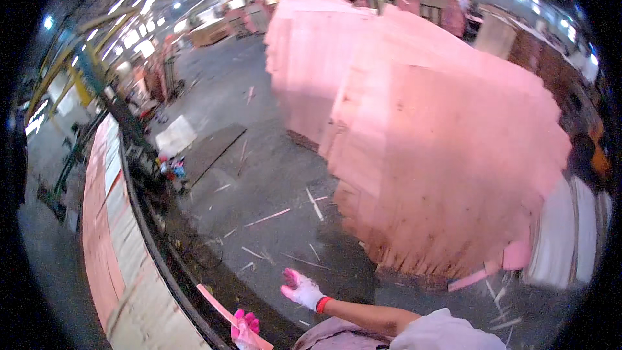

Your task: The person places thin wood strips into gaps between large plywood sheets and secures them using a hammer, handling multiple sheets and strips.

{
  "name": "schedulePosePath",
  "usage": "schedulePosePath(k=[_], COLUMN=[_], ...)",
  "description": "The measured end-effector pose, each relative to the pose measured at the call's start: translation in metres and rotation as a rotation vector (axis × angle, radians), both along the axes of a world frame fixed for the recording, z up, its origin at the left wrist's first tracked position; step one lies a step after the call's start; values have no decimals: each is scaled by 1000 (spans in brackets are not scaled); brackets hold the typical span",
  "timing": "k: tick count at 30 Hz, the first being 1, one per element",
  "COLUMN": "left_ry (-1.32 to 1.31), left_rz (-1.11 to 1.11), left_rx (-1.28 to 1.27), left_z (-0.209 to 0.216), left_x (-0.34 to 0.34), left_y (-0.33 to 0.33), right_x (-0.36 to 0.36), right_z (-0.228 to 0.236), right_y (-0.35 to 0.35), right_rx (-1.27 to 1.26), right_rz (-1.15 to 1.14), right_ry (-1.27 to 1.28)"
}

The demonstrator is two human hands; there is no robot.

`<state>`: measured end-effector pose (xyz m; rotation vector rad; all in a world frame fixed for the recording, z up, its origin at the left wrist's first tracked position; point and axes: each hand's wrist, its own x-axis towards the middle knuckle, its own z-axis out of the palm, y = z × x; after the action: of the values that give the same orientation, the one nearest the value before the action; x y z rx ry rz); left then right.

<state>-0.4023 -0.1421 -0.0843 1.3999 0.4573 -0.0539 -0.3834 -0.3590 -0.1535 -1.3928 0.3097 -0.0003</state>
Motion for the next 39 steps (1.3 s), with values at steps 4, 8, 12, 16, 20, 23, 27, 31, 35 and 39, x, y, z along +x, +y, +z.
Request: schedulePosePath(k=[4, 8, 12, 16, 20, 23, 27, 31, 35, 39], left_ry=[-76, 297, -259, -402, -736, 237, -321, -213, 49, -51], left_rz=[-545, -781, -1444, -1603, -1353, -1009, -1150, -1254, -1121, -1179], left_rx=[103, -379, 98, 769, 488, -855, -247, -251, -375, -193], left_z=[-3, -24, -59, -30, -18, -3, -5, -39, -85, -30], left_x=[3, -23, -73, -102, -130, -125, -128, -177, -207, -246], left_y=[-27, -47, -69, -66, -79, -86, -80, -132, -165, -235], right_x=[-44, -109, -192, -255, -296, -327, -322, -320, -328, -374], right_z=[26, 65, 75, 66, 70, 67, 65, 60, 118, 121], right_y=[-32, -37, -44, -13, -22, -46, -51, -69, -88, -181], right_rx=[118, 184, 185, 126, 155, 199, 13, -187, -267, -267], right_rz=[-127, -276, -403, -562, -918, -966, -747, -625, -324, -206], right_ry=[-32, -307, -10, 1, 46, 12, -43, 0, 8, -17])
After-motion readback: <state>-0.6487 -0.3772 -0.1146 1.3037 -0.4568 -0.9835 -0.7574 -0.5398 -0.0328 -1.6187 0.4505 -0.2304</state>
